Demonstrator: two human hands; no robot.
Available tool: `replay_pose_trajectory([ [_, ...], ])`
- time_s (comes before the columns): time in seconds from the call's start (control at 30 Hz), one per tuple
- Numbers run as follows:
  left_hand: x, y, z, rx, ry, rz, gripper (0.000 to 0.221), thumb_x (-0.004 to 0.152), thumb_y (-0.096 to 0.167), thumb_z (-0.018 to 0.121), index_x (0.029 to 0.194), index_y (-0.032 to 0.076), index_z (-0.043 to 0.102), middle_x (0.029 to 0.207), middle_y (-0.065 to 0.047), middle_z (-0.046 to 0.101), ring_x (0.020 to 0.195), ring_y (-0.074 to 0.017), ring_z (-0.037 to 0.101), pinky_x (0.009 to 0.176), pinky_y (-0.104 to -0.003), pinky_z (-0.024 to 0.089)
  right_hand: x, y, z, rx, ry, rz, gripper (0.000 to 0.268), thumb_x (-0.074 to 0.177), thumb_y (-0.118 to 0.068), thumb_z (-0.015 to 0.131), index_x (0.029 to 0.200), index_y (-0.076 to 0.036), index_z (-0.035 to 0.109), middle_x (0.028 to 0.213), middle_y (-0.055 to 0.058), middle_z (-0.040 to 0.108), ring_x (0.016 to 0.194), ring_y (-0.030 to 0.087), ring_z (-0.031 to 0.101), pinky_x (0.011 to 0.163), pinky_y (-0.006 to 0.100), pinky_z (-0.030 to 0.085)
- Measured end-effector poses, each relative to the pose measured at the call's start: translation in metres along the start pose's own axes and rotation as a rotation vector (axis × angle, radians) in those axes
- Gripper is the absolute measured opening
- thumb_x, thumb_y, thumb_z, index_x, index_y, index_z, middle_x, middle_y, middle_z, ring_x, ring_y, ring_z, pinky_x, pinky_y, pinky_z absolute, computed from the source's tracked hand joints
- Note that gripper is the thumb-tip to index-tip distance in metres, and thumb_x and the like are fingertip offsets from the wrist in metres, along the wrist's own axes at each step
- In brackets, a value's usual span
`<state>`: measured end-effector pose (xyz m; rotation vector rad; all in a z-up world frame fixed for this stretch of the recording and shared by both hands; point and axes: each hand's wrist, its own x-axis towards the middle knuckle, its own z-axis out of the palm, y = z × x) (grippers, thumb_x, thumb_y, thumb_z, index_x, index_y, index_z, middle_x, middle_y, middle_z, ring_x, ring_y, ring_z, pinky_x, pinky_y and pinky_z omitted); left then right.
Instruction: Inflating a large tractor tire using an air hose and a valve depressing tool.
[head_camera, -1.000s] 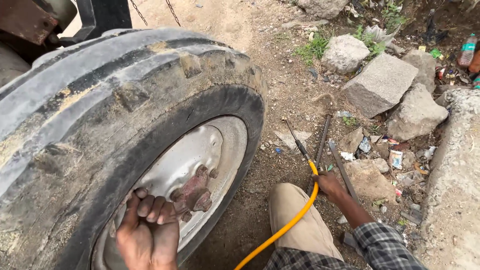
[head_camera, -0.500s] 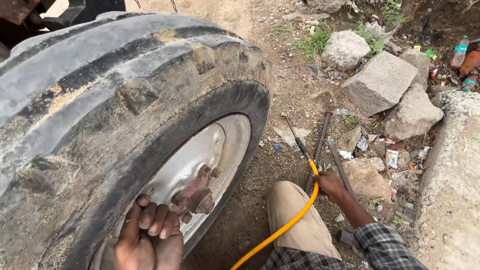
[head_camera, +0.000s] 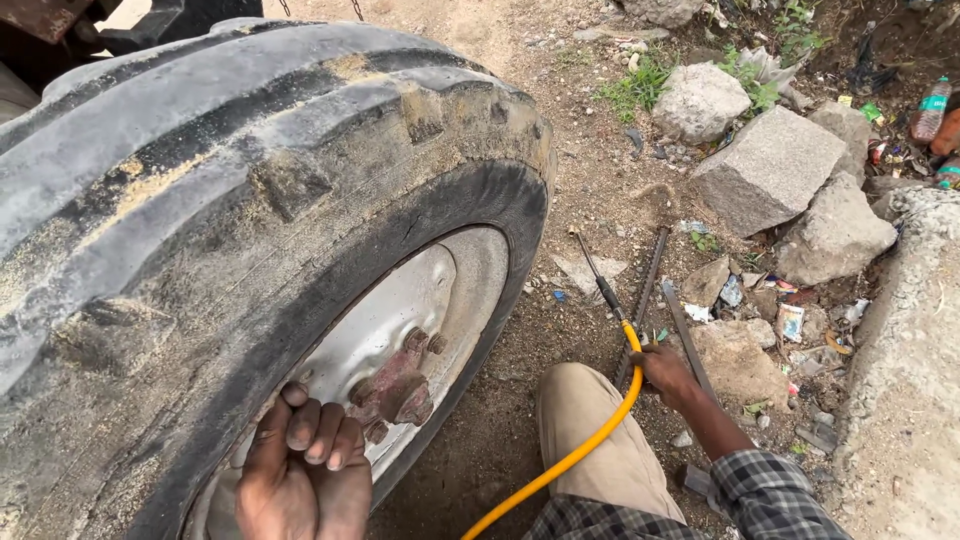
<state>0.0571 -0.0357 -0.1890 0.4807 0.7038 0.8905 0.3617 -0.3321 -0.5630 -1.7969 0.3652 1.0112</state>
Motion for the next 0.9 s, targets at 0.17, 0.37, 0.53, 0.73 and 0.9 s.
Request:
replay_pose_trajectory([
  [0.17, -0.001, 0.001, 0.002, 0.001, 0.018, -0.009, 0.020, 0.108, 0.021, 0.053, 0.103, 0.003, 0.058, 0.068, 0.003, 0.043, 0.059, -0.0076, 0.038, 0.052, -0.025, 0.034, 0.000, 0.000, 0.001, 0.021, 0.003, 0.004, 0.040, 0.101, -0.019, 0.060, 0.136, 0.002, 0.058, 0.090, 0.014, 0.072, 0.075, 0.022, 0.067, 0.070, 0.040, 0.060],
  [0.37, -0.002, 0.001, 0.004, 0.005, 0.004, -0.014, 0.021, 0.108, 0.023, 0.055, 0.103, 0.003, 0.058, 0.067, 0.003, 0.043, 0.059, -0.0075, 0.039, 0.052, -0.025, 0.034, 0.008, 0.005, 0.001, 0.019, 0.001, 0.000, 0.040, 0.101, -0.018, 0.060, 0.136, 0.002, 0.058, 0.090, 0.014, 0.072, 0.074, 0.022, 0.068, 0.069, 0.039, 0.061],
  [0.53, -0.001, 0.001, 0.002, 0.026, 0.018, -0.007, 0.021, 0.107, 0.023, 0.054, 0.102, 0.003, 0.059, 0.066, 0.003, 0.043, 0.058, -0.0077, 0.038, 0.052, -0.025, 0.034, 0.003, 0.001, 0.003, 0.003, 0.006, 0.011, 0.041, 0.102, -0.018, 0.058, 0.138, 0.002, 0.058, 0.090, 0.014, 0.072, 0.072, 0.020, 0.067, 0.067, 0.038, 0.061],
  [0.73, 0.000, -0.001, -0.001, 0.039, 0.022, 0.006, 0.021, 0.108, 0.023, 0.053, 0.101, 0.004, 0.059, 0.066, 0.003, 0.042, 0.058, -0.0079, 0.038, 0.051, -0.026, 0.034, 0.004, 0.001, 0.003, 0.019, 0.020, 0.021, 0.044, 0.102, -0.018, 0.059, 0.140, 0.002, 0.055, 0.091, 0.015, 0.072, 0.072, 0.022, 0.066, 0.068, 0.039, 0.059],
  [0.9, 0.010, -0.015, -0.008, 0.024, -0.177, 0.154, 0.022, 0.109, 0.018, 0.056, 0.103, -0.002, 0.064, 0.069, -0.003, 0.054, 0.060, -0.0126, 0.049, 0.053, -0.028, 0.041, 0.003, 0.003, 0.001, 0.004, 0.004, 0.019, 0.042, 0.103, -0.020, 0.057, 0.137, 0.005, 0.058, 0.090, 0.016, 0.072, 0.072, 0.022, 0.067, 0.070, 0.040, 0.060],
])
